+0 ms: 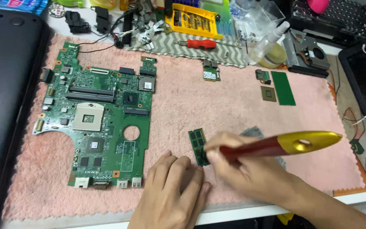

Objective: The person brushes dust off electronic components including RAM sticks and small expansion cards using a brush and wipes them with a cloth over a workstation.

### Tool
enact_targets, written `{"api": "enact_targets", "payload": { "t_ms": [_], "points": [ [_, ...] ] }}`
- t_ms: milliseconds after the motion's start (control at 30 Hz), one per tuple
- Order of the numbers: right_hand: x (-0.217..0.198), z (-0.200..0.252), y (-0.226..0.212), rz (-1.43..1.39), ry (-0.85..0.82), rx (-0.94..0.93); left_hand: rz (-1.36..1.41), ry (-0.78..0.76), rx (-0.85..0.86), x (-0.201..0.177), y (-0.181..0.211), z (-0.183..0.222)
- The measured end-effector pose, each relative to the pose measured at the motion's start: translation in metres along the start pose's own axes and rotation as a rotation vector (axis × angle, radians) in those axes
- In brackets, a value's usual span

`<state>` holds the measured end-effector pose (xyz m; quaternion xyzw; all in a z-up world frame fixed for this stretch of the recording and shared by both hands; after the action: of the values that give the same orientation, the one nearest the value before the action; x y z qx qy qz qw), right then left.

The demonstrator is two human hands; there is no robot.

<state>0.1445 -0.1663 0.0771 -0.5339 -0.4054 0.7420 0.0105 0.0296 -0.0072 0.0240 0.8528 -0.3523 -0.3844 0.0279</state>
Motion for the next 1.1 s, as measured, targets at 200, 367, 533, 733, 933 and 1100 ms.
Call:
{"api": "enact_targets", "payload": {
  "t_ms": [200,367,533,733,933,1100],
  "points": [
    [0.0,-0.009,0.005,0.034,0.045,0.141,-0.004,0.015,0.009,0.003,-0.001,0.002],
    [-0.002,-0.01,-0.003,-0.071,0.02,-0.021,-0.056,0.034,0.026,0.008,-0.002,0.006],
    [-0.007,-0.02,-0.008,-0.109,0.104,0.146,-0.105,0.089,0.055,0.022,-0.002,0.01],
    [-0.001,-0.023,-0.003,-0.254,0.024,-0.005,-0.223,0.259,-0.008,0.042,-0.011,0.024],
    [0.004,-0.025,-0.005,-0.348,0.01,-0.08,-0.191,0.245,0.026,0.039,-0.024,0.02],
    [-0.013,-0.024,0.008,-0.357,0.135,0.095,0.004,0.073,-0.001,0.013,-0.02,-0.008]
  ]
}}
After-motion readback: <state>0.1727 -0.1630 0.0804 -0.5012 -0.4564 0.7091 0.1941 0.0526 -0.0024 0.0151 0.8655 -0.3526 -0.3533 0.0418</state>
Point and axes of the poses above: each hand's wrist, its own z-axis away from the middle knuckle, its own x-axis out of the palm, y = z × x, the point moved 4 cm from there along -z, towards the middle knuckle, and after that the axes turned 11 degrees about x, right-handed, at the moved point
